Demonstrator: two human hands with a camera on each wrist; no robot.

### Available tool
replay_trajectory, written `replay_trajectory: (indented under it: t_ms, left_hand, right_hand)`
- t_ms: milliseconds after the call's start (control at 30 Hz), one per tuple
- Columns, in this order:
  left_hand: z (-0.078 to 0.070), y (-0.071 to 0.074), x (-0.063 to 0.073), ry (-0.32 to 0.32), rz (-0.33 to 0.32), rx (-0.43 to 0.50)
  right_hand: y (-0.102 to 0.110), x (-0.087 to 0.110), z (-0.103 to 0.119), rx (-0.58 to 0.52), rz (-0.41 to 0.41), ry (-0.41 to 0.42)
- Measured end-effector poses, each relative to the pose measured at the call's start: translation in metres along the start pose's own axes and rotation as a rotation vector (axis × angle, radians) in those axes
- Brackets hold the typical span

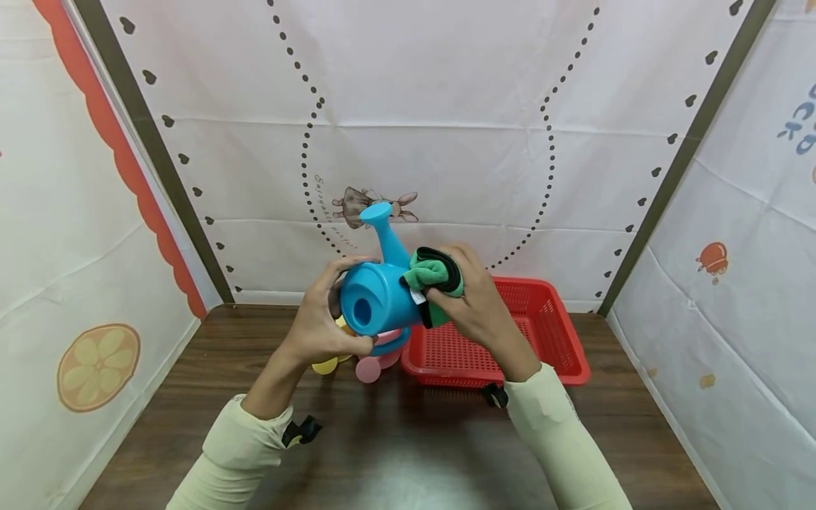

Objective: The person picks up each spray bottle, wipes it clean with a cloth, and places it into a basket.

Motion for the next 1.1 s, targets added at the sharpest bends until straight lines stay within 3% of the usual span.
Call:
replay_trajectory:
  t_ms: [333, 500, 633, 900, 1100]
  left_hand:
    - [-0.002, 0.006, 0.003, -0.013, -0.013, 0.026]
    - [0.002, 0.005, 0.003, -0.006, -0.018, 0.025]
    - [0.004, 0.002, 0.003, 0.003, -0.017, 0.012]
    - [0.01, -0.005, 0.003, -0.016, -0.035, 0.065]
    - [0.011, -0.009, 0.002, 0.005, -0.054, 0.109]
  right_hand:
    - [0.0, -0.001, -0.007, 0.01, -0.009, -0.048]
    - [-0.006, 0.0, -0.003, 0.005, -0.021, -0.028]
    - [-0.013, 0.003, 0.011, -0.007, -0.016, 0.051]
    - [-0.022, 0.008, 0.037, 0.054, -0.048, 0.296]
    - [-0.024, 0.01, 0.043, 0.101, -0.045, 0.353]
Point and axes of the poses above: each hand's wrist, its own x-axis away from the middle knuckle, its own y-axis out of the back of the hand, z = x × y, the point moved 1 cm from there along -x, towards the middle knuckle, and after that the axes turned 12 degrees about -y, right-handed, at the moved point
